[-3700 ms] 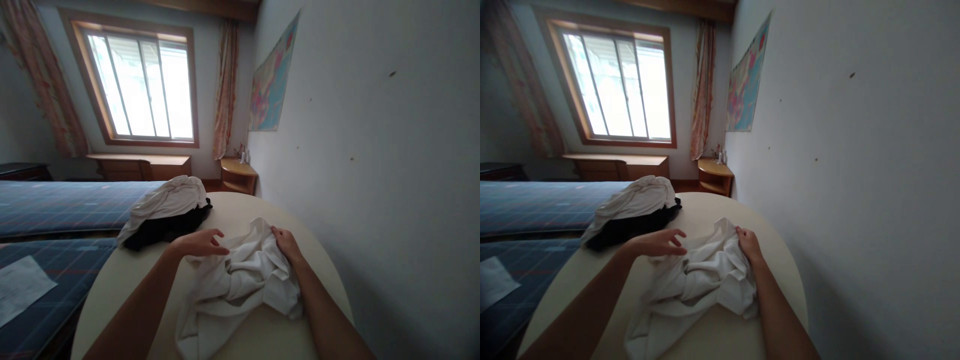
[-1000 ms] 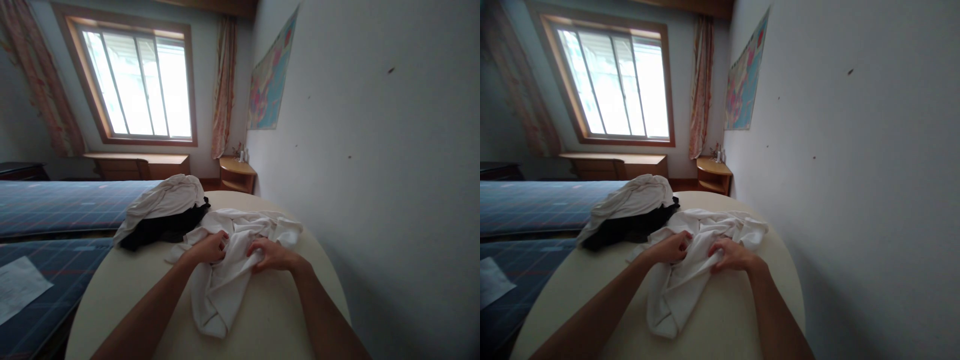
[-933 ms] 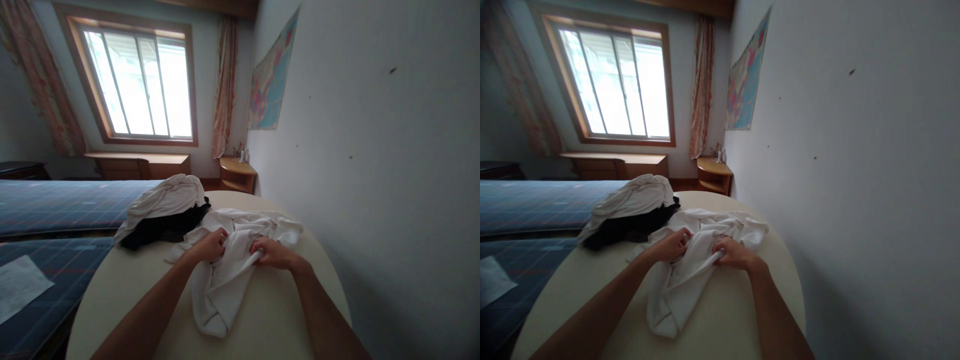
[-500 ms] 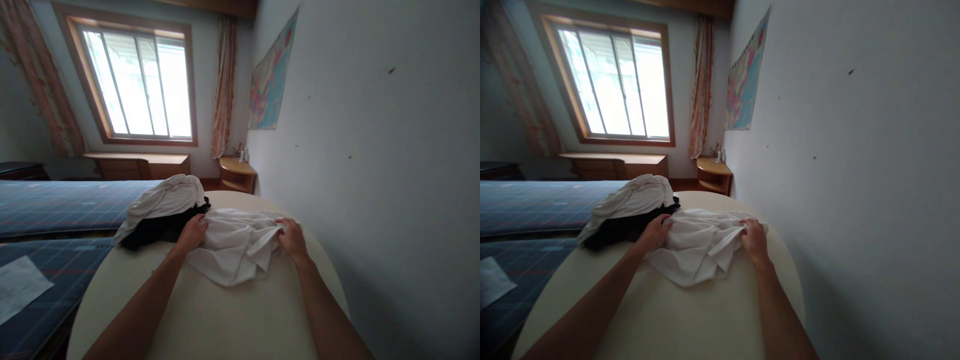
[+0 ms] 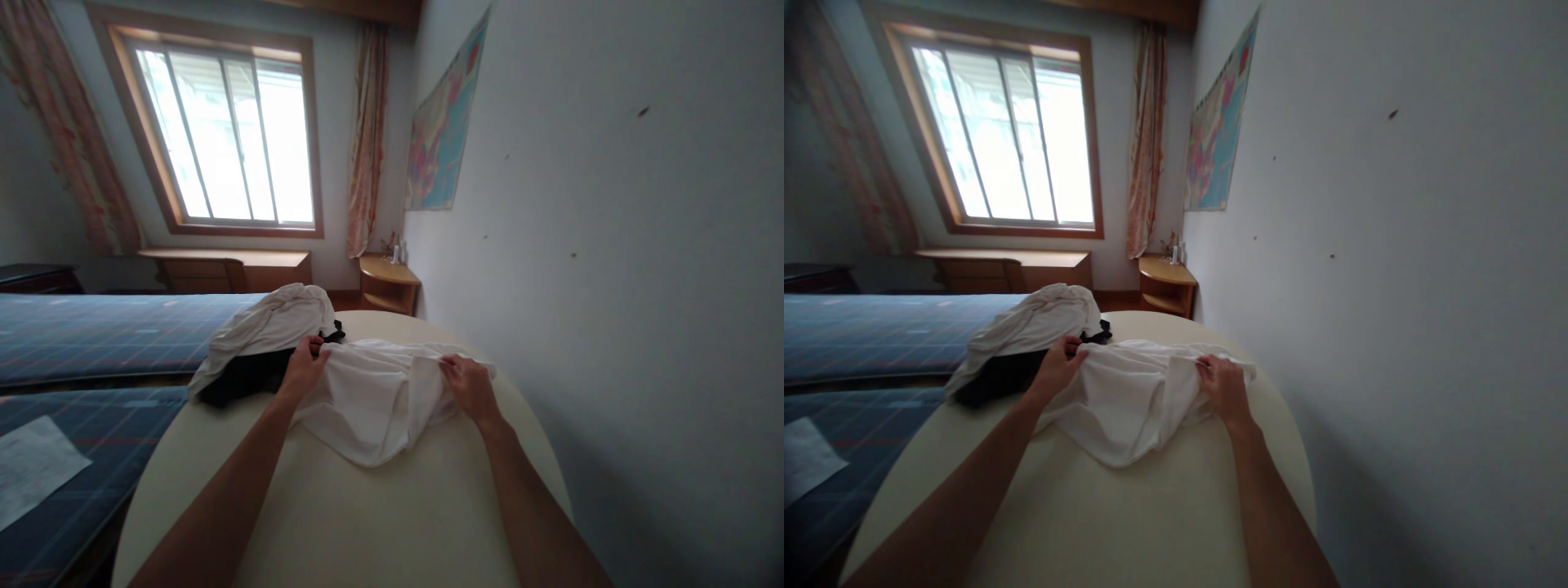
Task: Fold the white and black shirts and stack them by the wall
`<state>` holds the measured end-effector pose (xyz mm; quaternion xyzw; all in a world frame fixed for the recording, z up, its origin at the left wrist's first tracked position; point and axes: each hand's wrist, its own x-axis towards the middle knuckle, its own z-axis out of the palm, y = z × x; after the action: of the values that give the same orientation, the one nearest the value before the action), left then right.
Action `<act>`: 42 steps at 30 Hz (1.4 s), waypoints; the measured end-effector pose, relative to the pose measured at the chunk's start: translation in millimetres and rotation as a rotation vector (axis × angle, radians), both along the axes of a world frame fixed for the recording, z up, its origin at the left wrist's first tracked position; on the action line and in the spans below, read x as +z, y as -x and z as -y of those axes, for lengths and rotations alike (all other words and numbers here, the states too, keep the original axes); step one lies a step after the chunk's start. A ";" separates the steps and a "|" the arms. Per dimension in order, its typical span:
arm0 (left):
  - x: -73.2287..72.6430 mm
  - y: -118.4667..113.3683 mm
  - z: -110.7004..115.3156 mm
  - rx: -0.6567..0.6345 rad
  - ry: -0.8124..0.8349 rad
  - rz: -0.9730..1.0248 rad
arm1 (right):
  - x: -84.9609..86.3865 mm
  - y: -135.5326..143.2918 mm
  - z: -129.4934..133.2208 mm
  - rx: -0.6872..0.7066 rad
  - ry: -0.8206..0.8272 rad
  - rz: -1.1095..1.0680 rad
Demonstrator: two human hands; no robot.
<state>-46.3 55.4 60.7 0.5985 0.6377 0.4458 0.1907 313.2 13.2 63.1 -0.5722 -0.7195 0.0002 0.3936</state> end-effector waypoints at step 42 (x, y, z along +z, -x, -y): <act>-27.4 40.7 64.9 0.175 0.086 -0.266 | -38.1 9.3 57.4 0.040 -0.180 0.253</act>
<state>-87.0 -9.4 33.3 0.5857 0.7255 0.3499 0.0907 303.9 -44.1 25.0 -0.5154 -0.7718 -0.1285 0.3495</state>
